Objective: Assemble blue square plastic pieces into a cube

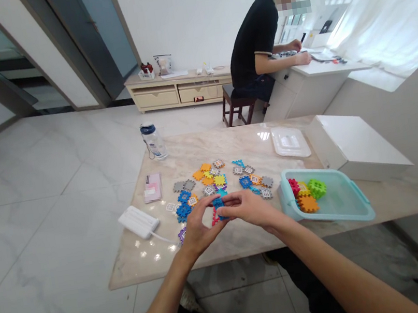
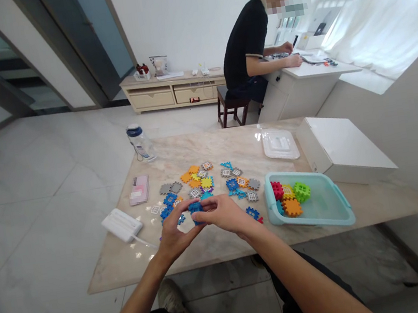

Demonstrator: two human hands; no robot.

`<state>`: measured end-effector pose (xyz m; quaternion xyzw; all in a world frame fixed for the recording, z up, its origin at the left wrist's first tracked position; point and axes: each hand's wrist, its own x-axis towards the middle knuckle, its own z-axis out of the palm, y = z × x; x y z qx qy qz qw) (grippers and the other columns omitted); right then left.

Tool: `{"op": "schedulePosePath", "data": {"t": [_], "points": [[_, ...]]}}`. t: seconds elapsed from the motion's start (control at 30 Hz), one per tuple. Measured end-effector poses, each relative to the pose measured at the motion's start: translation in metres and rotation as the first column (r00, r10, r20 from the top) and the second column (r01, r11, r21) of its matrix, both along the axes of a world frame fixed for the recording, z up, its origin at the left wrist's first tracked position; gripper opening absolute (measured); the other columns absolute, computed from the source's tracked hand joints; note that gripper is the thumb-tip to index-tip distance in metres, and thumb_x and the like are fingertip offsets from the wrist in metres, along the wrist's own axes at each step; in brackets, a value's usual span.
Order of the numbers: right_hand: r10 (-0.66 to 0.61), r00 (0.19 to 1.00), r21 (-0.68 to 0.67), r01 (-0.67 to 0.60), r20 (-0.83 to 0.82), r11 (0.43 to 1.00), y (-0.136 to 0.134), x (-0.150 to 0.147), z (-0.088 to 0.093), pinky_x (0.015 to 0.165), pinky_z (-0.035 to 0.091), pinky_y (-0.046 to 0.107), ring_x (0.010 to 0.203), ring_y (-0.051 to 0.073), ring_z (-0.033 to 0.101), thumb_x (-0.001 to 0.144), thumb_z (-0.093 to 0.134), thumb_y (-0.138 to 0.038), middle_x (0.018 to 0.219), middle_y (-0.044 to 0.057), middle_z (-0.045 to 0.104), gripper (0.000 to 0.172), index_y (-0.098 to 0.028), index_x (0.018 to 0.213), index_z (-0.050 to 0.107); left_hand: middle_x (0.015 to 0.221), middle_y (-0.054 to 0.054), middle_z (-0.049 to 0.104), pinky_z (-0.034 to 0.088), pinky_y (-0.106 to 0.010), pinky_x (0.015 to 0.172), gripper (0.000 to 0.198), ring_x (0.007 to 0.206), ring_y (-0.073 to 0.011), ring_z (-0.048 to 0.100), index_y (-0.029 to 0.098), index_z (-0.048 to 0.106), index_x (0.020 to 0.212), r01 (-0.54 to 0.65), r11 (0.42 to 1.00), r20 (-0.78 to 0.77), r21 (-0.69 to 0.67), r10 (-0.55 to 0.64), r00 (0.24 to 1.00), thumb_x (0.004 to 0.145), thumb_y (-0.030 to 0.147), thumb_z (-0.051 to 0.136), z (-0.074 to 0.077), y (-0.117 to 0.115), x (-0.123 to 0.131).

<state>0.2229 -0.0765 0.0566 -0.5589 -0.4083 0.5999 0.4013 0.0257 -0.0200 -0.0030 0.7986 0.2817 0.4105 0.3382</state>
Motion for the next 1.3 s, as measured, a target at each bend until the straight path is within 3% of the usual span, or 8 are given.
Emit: {"op": "schedulePosePath", "data": {"t": [0.17,0.27,0.33,0.43,0.53,0.67,1.03,1.3], "points": [[0.052,0.994,-0.022,-0.050,0.097,0.998,0.003,-0.009,0.003,0.080,0.060,0.032,0.094,0.022,0.074,0.087,0.083,-0.060,0.105,0.010,0.082,0.054,-0.015,0.116,0.084,0.121,-0.010,0.081,0.060,-0.039,0.101,0.050,0.105,-0.0252,0.077,0.023,0.076,0.127,-0.071,0.994,-0.020,-0.085,0.070,0.997,0.081,0.037,0.093,0.003,0.001,-0.007],[0.056,0.942,0.086,-0.090,0.331,0.992,0.001,-0.005,0.006,0.096,0.061,0.042,0.108,0.027,0.075,0.095,0.073,-0.064,0.120,0.014,0.079,0.060,-0.015,0.130,0.079,0.112,-0.008,0.083,0.060,-0.038,0.095,0.054,0.096,-0.0242,0.076,0.021,0.078,0.123,-0.122,0.949,0.012,-0.290,0.131,0.991,0.076,0.043,0.096,0.004,0.006,-0.009],[0.015,0.851,0.212,-0.148,0.525,0.966,-0.001,0.001,0.006,0.113,0.055,0.050,0.125,0.031,0.070,0.089,0.083,-0.059,0.137,0.015,0.074,0.071,-0.019,0.146,0.069,0.108,-0.008,0.083,0.060,-0.037,0.093,0.055,0.096,-0.0249,0.076,0.019,0.079,0.118,-0.079,0.860,0.089,-0.505,0.142,0.986,0.075,0.048,0.096,0.003,0.011,-0.009],[-0.011,0.727,0.370,-0.337,0.687,0.866,-0.003,0.007,0.003,0.128,0.044,0.054,0.148,0.032,0.056,0.084,0.093,-0.043,0.157,0.014,0.061,0.086,-0.025,0.159,0.056,0.111,-0.010,0.083,0.059,-0.035,0.093,0.055,0.099,-0.0247,0.076,0.017,0.080,0.113,0.075,0.670,0.204,-0.738,0.116,0.972,0.075,0.052,0.096,-0.001,0.017,-0.010],[-0.002,0.664,0.424,-0.475,0.748,0.771,-0.003,0.004,-0.004,0.131,0.042,0.052,0.155,0.029,0.050,0.090,0.087,-0.031,0.165,0.011,0.054,0.084,-0.029,0.164,0.049,0.110,-0.011,0.082,0.057,-0.033,0.088,0.057,0.096,-0.0230,0.075,0.016,0.082,0.114,0.169,0.532,0.251,-0.830,0.085,0.964,0.076,0.055,0.095,-0.007,0.018,-0.011],[-0.032,0.640,0.443,-0.494,0.768,0.748,0.000,-0.004,-0.015,0.125,0.050,0.053,0.146,0.031,0.060,0.093,0.085,-0.031,0.157,0.014,0.062,0.072,-0.026,0.159,0.055,0.103,-0.014,0.081,0.057,-0.033,0.084,0.059,0.093,-0.0244,0.075,0.012,0.082,0.108,0.312,0.418,0.326,-0.853,-0.039,0.944,0.076,0.059,0.095,-0.017,0.014,-0.014],[0.017,0.718,0.469,-0.472,0.696,0.747,0.007,-0.011,-0.012,0.116,0.056,0.046,0.131,0.029,0.070,0.089,0.090,-0.037,0.141,0.015,0.073,0.062,-0.022,0.145,0.068,0.095,-0.011,0.080,0.060,-0.034,0.085,0.054,0.087,-0.0221,0.075,0.013,0.080,0.097,0.382,0.313,0.401,-0.870,-0.005,0.916,0.072,0.056,0.098,-0.014,0.015,-0.019],[0.040,0.744,0.473,-0.465,0.667,0.748,0.007,-0.013,-0.008,0.115,0.056,0.046,0.131,0.029,0.069,0.088,0.091,-0.038,0.141,0.016,0.072,0.065,-0.022,0.147,0.066,0.092,-0.011,0.080,0.060,-0.032,0.082,0.051,0.084,-0.0221,0.076,0.012,0.079,0.095,0.387,0.326,0.416,-0.862,0.020,0.909,0.076,0.057,0.095,-0.007,0.008,-0.016]]}}
